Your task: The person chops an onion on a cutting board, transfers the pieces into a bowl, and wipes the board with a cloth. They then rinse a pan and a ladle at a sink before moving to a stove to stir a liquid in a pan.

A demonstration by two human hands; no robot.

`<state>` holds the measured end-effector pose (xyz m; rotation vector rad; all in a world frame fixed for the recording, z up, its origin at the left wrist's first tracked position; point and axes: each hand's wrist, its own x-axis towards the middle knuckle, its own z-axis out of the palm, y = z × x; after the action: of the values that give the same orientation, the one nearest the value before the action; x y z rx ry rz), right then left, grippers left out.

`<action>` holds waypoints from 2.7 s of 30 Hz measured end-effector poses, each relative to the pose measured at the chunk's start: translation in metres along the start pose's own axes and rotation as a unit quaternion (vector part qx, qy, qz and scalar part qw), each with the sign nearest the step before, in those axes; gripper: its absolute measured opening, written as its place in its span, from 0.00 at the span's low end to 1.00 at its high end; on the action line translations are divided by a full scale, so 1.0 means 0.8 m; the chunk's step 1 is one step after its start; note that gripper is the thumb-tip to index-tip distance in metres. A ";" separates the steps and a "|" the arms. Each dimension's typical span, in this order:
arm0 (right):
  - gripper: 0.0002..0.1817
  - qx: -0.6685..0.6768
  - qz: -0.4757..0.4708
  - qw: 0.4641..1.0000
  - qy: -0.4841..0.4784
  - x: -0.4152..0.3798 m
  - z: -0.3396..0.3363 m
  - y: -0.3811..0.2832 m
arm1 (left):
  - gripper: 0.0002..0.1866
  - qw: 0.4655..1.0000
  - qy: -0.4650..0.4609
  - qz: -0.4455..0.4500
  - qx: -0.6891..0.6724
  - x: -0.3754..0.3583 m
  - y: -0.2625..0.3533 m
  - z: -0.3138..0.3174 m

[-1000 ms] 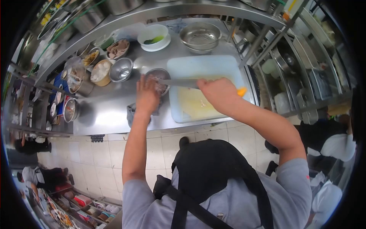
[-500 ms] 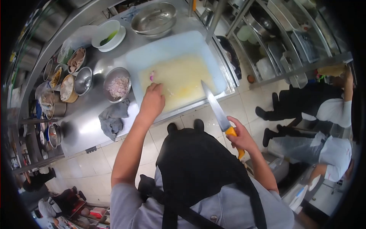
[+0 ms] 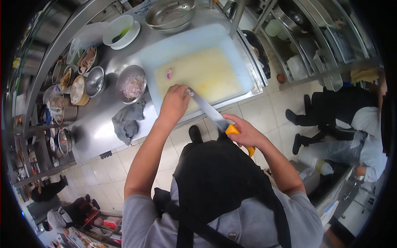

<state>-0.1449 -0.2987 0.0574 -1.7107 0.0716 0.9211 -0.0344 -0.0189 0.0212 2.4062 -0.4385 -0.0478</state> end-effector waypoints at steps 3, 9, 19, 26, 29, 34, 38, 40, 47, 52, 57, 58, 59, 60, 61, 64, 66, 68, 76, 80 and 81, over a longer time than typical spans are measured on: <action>0.40 -0.013 0.003 1.000 -0.006 0.000 0.002 -0.007 | 0.13 0.999 0.044 -0.012 0.013 -0.007 -0.007 0.010; 0.40 -0.066 -0.023 0.997 -0.042 0.011 0.010 -0.082 | 0.11 0.992 0.120 -0.026 0.001 -0.022 -0.022 -0.041; 0.38 -0.058 -0.060 0.989 -0.121 0.103 0.064 -0.195 | 0.10 0.941 0.331 -0.049 0.044 -0.025 -0.128 -0.119; 0.36 -0.193 -0.090 0.977 -0.012 0.029 0.021 -0.154 | 0.06 0.929 0.341 -0.076 0.121 -0.016 -0.122 -0.143; 0.29 -0.272 -0.121 0.943 0.152 -0.004 0.004 -0.122 | 0.07 0.957 0.275 -0.046 0.082 0.001 -0.085 -0.119; 0.19 -0.325 -0.037 0.924 0.197 0.034 -0.022 -0.059 | 0.08 0.986 0.106 -0.046 0.117 0.059 -0.033 -0.047; 0.18 -0.307 -0.052 0.933 0.178 0.031 -0.030 -0.037 | 0.07 0.990 0.021 0.045 0.130 0.080 -0.029 -0.028; 0.18 -0.316 -0.068 0.930 0.174 0.024 -0.035 -0.029 | 0.07 0.985 -0.051 0.135 0.091 0.066 -0.012 -0.026; 0.17 -0.355 -0.099 0.915 0.165 0.033 -0.024 -0.049 | 0.11 0.969 0.003 0.214 0.125 0.036 -0.010 -0.008; 0.16 -0.431 -0.094 0.886 0.144 0.049 -0.012 -0.058 | 0.15 0.962 0.080 0.228 0.125 0.031 -0.012 0.011; 0.14 -0.458 -0.079 0.875 0.136 0.053 -0.007 -0.056 | 0.14 0.961 0.148 0.198 0.120 0.026 -0.016 0.022; 0.14 -0.465 -0.082 0.871 0.137 0.056 -0.006 -0.052 | 0.14 0.962 0.151 0.196 0.117 0.025 -0.017 0.022; 0.14 -0.469 -0.081 0.869 0.136 0.057 -0.008 -0.051 | 0.13 0.962 0.152 0.196 0.112 0.026 -0.017 0.022; 0.14 -0.479 -0.084 0.864 0.130 0.055 -0.008 -0.053 | 0.13 0.963 0.152 0.196 0.107 0.025 -0.017 0.022; 0.15 -0.488 -0.087 0.859 0.125 0.053 -0.007 -0.055 | 0.13 0.963 0.154 0.193 0.105 0.024 -0.018 0.023; 0.15 -0.484 -0.083 0.862 0.126 0.041 0.000 -0.069 | 0.13 0.968 0.148 0.189 0.078 0.025 -0.019 0.022; 0.15 -0.487 -0.084 0.861 0.121 0.039 0.003 -0.071 | 0.12 0.967 0.145 0.196 0.072 0.026 -0.019 0.021; 0.15 -0.491 -0.084 0.859 0.117 0.035 0.004 -0.074 | 0.12 0.966 0.147 0.202 0.070 0.028 -0.023 0.021; 0.15 -0.462 -0.042 0.882 0.088 0.042 0.003 -0.067 | 0.12 0.968 0.137 0.201 0.062 0.028 -0.029 0.020; 0.16 -0.464 -0.026 0.881 0.083 0.040 0.001 -0.075 | 0.12 0.968 0.139 0.207 0.042 0.030 -0.027 0.015; 0.16 -0.460 -0.030 0.883 0.087 0.035 0.002 -0.082 | 0.12 0.968 0.136 0.208 0.034 0.030 -0.025 0.014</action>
<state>-0.0948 -0.2627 0.0926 -2.6564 -0.3586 0.7937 -0.0074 -0.0195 0.0014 2.2923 -0.8116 0.4824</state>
